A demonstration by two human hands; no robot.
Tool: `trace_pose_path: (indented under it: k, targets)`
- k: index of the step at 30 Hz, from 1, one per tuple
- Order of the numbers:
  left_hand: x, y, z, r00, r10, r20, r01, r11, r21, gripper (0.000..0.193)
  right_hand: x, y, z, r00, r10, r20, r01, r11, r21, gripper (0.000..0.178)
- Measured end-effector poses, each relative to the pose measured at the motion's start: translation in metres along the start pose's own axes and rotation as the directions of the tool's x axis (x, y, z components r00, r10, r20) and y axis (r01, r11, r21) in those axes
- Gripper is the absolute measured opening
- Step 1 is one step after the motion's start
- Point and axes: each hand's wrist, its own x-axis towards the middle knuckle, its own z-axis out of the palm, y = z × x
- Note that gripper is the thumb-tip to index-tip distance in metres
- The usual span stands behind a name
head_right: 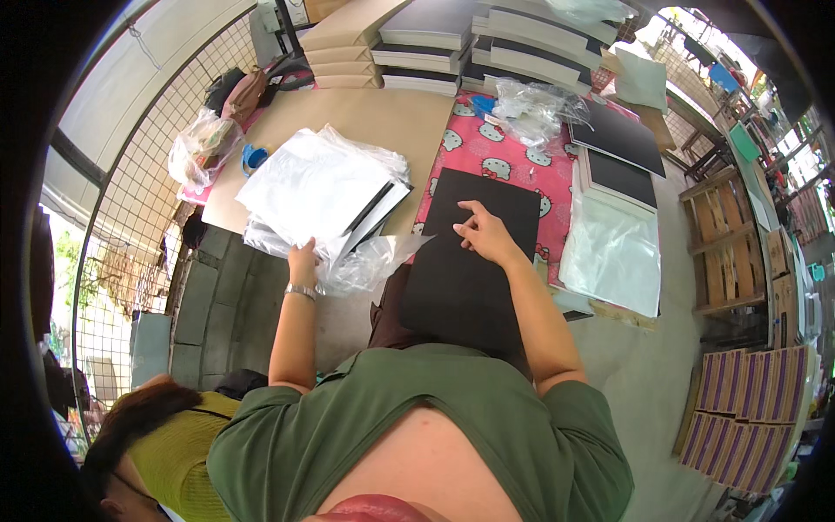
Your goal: The person puts black rectangular items into clear plastic sleeves one by one.
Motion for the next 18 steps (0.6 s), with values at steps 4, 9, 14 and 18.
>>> trace_pose_path:
  k: [4,9,14,18]
  targets:
    - [-0.093,0.062,0.034,0.781,0.618,-0.085,-0.518,0.718,0.465,0.057,-0.020,0.008,-0.025,0.968,-0.155,-0.196,0.143,0.987,-0.076,0.048]
    - [-0.205,0.135,0.082,0.410,0.479,0.776,-0.569,0.799,-0.193,0.050,-0.038,-0.059,0.015,0.853,-0.520,-0.050,0.503,0.790,0.350,0.055]
    - [-0.221,0.181,0.106,0.294,0.416,0.861,0.059,0.891,-0.451,0.056,-0.065,-0.087,-0.011,0.924,-0.370,0.101,0.308,0.872,0.380,0.049]
    - [-0.223,0.186,0.115,0.311,0.393,0.865,0.168,0.874,-0.457,0.061,-0.075,-0.074,-0.039,0.948,-0.271,-0.170,0.318,0.857,0.405,0.027]
